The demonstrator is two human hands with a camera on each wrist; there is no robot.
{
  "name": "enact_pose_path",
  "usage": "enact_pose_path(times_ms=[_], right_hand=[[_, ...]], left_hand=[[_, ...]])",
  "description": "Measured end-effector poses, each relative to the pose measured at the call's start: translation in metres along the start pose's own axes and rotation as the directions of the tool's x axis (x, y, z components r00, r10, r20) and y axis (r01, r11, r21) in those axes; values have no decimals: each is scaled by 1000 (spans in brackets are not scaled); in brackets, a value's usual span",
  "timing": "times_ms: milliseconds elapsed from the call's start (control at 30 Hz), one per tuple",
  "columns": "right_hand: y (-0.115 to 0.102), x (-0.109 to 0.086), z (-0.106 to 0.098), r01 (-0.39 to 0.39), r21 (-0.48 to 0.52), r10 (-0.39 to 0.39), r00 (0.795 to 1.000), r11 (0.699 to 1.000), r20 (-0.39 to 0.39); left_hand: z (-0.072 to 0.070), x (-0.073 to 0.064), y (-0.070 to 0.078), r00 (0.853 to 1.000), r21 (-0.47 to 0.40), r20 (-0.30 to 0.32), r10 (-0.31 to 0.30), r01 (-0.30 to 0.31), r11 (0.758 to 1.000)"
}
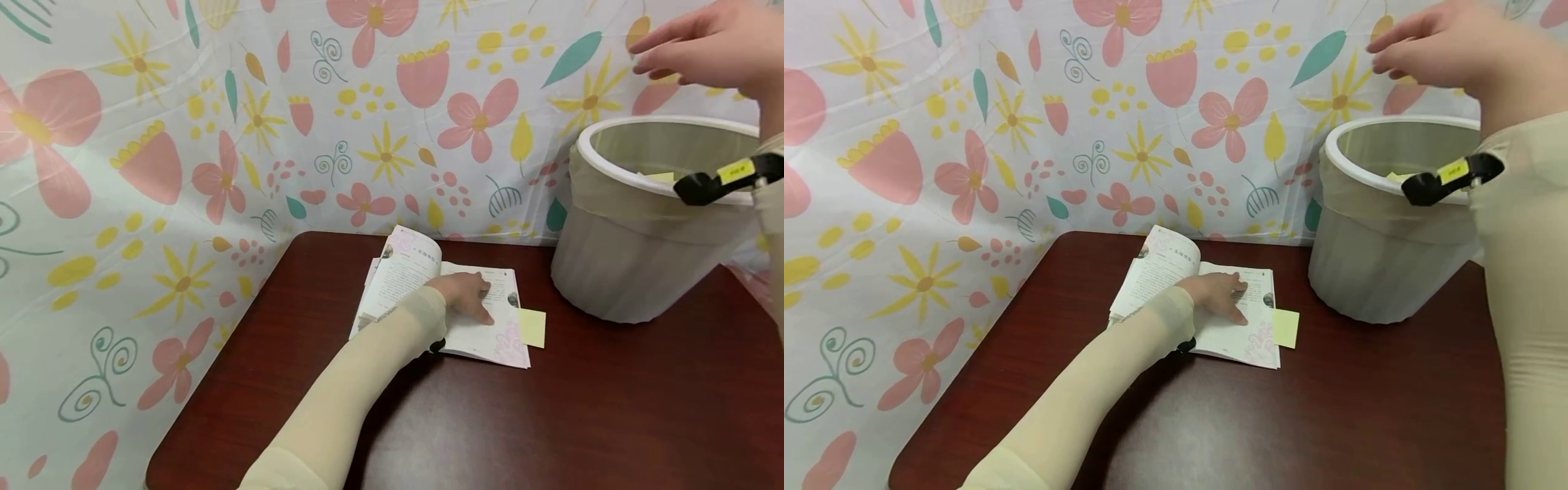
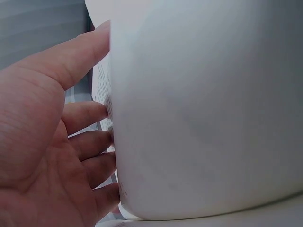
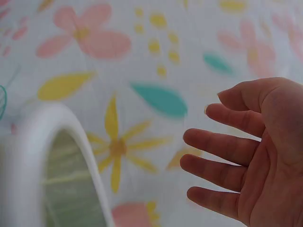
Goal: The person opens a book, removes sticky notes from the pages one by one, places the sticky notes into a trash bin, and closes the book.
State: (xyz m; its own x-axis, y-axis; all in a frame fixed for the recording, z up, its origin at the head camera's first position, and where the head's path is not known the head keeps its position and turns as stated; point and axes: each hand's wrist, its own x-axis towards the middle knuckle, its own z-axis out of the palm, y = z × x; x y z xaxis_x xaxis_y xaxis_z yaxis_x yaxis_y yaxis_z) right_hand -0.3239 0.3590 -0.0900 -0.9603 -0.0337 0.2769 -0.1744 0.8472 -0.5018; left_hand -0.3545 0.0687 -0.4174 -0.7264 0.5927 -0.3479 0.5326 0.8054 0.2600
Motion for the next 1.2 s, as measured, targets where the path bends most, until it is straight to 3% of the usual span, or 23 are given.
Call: enact_pose_path(times_ms=[133,233,333,467,600,800,867,967,1200], right_hand=[[-32,-26,21,138,-211,-144,989,968,-17],[-47,-45,40,277,-305,-295,955,911,-13],[-56,-66,64,393,-292,-418,908,872,-26],[-58,-94,96,496,-217,-513,858,841,-31],[-54,-115,124,509,-141,-516,857,849,-14],[-32,-127,169,467,1,-467,884,884,30],[-23,-130,184,421,46,-424,903,906,74],[-10,-136,207,356,81,-365,914,931,178],[24,-146,256,213,130,-248,882,968,401]], left_hand=[[-2,-2,-2,1000,-3,-3,1,-1,1000],[-3,-2,-3,1000,9,7,4,-4,1000],[-3,0,-4,1000,19,14,15,-15,1000],[-2,2,-4,1000,7,13,11,-11,1000],[-3,-1,-3,1000,-6,7,14,-14,1000],[-4,-4,-4,1000,-8,20,1,-1,1000],[-4,-4,-3,1000,-2,25,-5,5,1000],[-5,-4,-2,999,6,32,-11,10,1000],[-6,-6,-1,999,-19,34,-36,36,999]])
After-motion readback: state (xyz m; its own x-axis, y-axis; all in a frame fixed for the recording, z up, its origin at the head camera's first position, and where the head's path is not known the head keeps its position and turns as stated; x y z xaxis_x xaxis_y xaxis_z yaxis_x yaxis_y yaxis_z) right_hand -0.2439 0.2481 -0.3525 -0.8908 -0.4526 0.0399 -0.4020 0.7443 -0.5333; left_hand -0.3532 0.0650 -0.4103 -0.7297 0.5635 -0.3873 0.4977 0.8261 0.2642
